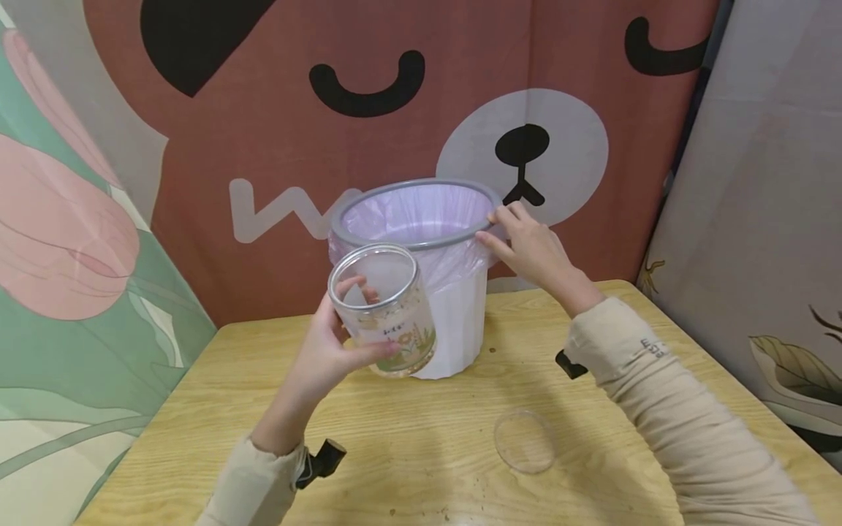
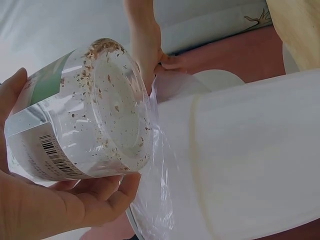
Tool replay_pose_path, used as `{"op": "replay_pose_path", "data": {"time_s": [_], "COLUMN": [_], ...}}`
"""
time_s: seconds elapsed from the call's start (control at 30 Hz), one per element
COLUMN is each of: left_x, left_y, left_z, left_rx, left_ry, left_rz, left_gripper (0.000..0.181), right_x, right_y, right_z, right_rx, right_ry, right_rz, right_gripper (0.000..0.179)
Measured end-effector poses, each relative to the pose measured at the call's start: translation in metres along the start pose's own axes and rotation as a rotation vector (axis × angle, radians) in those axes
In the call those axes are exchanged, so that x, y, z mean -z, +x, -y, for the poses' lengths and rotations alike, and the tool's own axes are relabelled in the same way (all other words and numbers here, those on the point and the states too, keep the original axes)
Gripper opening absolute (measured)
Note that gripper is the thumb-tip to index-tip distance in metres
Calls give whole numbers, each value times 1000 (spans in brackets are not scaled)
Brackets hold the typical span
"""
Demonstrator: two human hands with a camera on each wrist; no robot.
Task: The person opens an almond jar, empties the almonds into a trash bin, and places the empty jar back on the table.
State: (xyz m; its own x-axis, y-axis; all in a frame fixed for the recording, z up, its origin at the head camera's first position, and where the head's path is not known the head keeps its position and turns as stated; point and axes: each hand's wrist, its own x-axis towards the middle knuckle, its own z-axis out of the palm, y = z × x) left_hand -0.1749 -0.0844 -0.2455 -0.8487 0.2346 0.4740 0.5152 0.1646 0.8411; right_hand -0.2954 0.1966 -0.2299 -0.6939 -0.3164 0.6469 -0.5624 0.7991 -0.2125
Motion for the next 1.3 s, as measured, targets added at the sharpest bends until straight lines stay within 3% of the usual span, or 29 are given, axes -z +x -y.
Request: {"op": "replay_pose_path", "data": {"time_s": [0.27,0.83,1.3], "left_x": [-9,-24,-33], "left_y": [-3,-15,-23], "left_z": [5,26,41], "left_rx": [-83,-75,-74], "left_ry": [20,56,18], "left_rz": [22,35,72], "left_gripper": [81,88,85], "right_x": [1,0,0], "right_y": [-1,-1,0], "right_z": [2,1,0], "right_rx": [-13,2,-3], "right_ry": [4,3,5], "right_rz": [13,-1,-2], "right_gripper": [40,39,39]}}
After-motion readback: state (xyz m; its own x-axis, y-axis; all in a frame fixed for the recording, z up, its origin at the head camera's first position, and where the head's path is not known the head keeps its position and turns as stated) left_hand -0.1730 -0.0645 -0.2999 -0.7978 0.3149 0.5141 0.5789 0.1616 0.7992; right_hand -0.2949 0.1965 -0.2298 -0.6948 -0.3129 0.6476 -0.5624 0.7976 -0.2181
